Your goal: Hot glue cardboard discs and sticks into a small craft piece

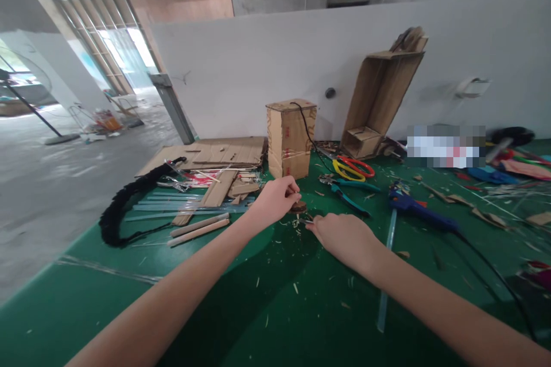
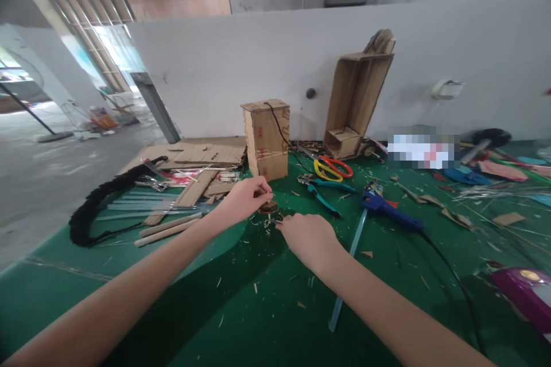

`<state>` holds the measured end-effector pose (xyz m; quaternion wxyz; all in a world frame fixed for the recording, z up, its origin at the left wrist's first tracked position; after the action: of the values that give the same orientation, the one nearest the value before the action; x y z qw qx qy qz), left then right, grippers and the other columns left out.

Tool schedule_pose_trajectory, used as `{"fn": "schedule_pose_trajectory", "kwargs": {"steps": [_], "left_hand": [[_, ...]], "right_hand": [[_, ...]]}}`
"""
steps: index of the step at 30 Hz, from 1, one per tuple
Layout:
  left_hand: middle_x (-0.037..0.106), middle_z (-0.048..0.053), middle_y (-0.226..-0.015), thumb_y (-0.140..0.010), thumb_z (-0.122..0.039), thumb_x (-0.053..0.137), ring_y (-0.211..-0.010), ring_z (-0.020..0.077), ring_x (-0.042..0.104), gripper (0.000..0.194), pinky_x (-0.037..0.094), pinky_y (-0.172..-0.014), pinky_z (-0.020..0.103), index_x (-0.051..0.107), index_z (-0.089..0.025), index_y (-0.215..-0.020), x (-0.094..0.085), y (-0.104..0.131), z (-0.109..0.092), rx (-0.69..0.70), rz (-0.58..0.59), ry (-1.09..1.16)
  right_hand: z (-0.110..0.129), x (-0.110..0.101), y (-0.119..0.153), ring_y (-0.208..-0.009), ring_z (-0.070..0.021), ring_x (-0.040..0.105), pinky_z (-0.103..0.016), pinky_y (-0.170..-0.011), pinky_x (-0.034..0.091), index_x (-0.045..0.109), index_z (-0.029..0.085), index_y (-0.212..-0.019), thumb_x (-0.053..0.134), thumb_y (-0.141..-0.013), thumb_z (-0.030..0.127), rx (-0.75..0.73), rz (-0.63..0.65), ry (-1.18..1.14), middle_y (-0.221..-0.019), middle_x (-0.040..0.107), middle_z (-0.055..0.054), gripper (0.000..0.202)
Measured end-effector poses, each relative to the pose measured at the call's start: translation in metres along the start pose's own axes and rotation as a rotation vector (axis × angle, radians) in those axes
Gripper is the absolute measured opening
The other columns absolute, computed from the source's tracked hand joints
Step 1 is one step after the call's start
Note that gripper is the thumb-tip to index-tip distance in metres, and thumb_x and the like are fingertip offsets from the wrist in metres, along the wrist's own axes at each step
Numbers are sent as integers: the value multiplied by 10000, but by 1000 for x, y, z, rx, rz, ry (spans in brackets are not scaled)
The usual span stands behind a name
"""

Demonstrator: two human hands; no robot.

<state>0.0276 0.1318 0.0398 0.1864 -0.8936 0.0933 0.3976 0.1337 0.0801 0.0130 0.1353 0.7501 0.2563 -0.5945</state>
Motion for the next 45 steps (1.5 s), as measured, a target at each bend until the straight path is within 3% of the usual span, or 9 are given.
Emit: {"fn": "schedule_pose_trajectory", "kwargs": {"steps": [4, 7, 12, 19, 23, 32, 45], "left_hand": [[631, 0, -688, -739, -213, 528, -648, 123, 585, 34, 406, -561, 222, 534, -181, -734, -1, 1, -1, 0, -16, -1], [624, -2, -683, -743, -212, 521, -640, 120, 580, 32, 405, -559, 220, 528, -182, -733, -1, 1, -1, 5, -11, 1], [615, -1, -690, -756, -219, 496, -641, 119, 568, 40, 397, -561, 222, 516, -185, -757, 1, 3, -2, 15, -2, 2], [603, -6, -685, -764, -213, 473, -627, 112, 548, 35, 377, -549, 215, 498, -189, -771, 1, 6, -12, 47, 10, -9], [600, -4, -682, -770, -213, 464, -624, 115, 546, 43, 379, -550, 218, 499, -189, -766, 1, 7, -13, 51, 4, -15], [623, 8, -705, -752, -210, 505, -658, 124, 572, 30, 395, -567, 222, 513, -180, -752, 1, 3, -2, 29, -23, -16], [610, -7, -693, -762, -220, 488, -631, 117, 554, 46, 375, -537, 214, 516, -191, -742, -1, 8, -11, 66, -11, -17]], "right_hand": [[0, 2, 0, -529, -221, 626, -254, -404, 331, 613, 150, -659, 318, -884, 320, 5, 39, -16, -588, 637, -87, 408], [1, 1, 5, -516, -217, 620, -250, -403, 311, 598, 155, -706, 286, -893, 319, 22, -14, -11, -572, 632, -78, 398], [-6, 2, 14, -448, -186, 589, -227, -401, 251, 543, 174, -774, 224, -899, 377, 185, -85, 9, -519, 609, -50, 397], [-6, 3, 9, -451, -168, 585, -238, -402, 180, 524, 183, -787, 211, -905, 330, 170, -147, 46, -553, 613, -50, 366], [-7, 5, 6, -475, -179, 598, -222, -416, 230, 535, 188, -803, 226, -903, 331, 151, -128, 23, -557, 622, -53, 355], [-2, 1, -2, -538, -216, 626, -259, -430, 339, 564, 134, -808, 293, -872, 231, 82, 44, -14, -568, 626, -90, 295], [5, 4, -2, -571, -224, 634, -274, -428, 377, 618, 143, -787, 307, -873, 212, -11, 82, -22, -658, 653, -86, 330]]}}
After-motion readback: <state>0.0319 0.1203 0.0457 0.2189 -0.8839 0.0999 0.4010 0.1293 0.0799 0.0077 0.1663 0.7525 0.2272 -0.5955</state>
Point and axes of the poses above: each hand's wrist, its own y-axis away from the middle knuckle, its own x-axis out of the palm, z = x × y, the point moved 7 cm from there along -y, towards the middle knuckle
